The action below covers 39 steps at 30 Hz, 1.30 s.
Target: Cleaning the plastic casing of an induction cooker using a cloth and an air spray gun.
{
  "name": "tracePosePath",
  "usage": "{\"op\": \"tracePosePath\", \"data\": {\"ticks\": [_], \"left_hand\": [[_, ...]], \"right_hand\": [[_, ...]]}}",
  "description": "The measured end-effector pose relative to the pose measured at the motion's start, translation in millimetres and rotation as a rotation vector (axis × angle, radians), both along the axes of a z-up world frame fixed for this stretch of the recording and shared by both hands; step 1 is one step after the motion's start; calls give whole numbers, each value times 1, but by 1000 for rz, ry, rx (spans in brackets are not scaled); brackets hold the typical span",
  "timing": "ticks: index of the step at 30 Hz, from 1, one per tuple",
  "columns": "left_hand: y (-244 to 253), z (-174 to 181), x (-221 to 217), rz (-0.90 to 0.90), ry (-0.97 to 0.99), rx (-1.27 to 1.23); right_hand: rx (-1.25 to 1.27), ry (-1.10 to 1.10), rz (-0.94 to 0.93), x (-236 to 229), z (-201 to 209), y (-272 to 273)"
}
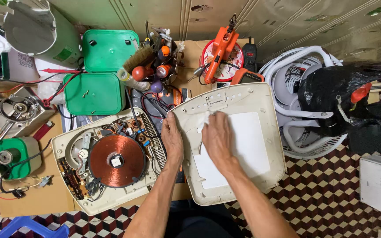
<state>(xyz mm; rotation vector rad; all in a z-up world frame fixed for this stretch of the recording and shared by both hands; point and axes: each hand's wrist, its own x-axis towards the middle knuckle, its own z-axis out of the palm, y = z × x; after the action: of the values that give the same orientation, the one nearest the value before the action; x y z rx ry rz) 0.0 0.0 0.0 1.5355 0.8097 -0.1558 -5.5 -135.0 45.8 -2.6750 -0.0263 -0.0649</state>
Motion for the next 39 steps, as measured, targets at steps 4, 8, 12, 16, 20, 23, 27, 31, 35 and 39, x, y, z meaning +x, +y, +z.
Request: {"op": "tracePosePath", "data": {"ticks": [4,8,12,16,20,23,27,31,35,39], "left_hand": [[0,1,-1,-33,-1,26],[4,-20,-4,5,35,-52],[-2,-2,2,-29,19,41],[5,-12,-2,-6,25,-32],[12,-31,-3,-29,45,-113],[17,-9,-7,-89,69,-162],[17,-25,-38,-214,219,-183],[9,-38,-43,-133,38,-144],[9,-29,-32,-88,132,-146],[12,-7,-30,-81,275,-173]], "right_hand": [[125,-15,6,-17,-18,36],[67,-25,104,6,-3,5],[-8,-62,7,18,4,-26],[71,18,49,9,13,-8],[375,244,32,-10,24,0],[474,397,-323,-30,33,-29],[564,150,-1040,-57,43,-115],[339,70,-963,-103,-14,-209],[350,406,-961,-110,-15,-218],[873,376,-1022,-108,11,-209]]}}
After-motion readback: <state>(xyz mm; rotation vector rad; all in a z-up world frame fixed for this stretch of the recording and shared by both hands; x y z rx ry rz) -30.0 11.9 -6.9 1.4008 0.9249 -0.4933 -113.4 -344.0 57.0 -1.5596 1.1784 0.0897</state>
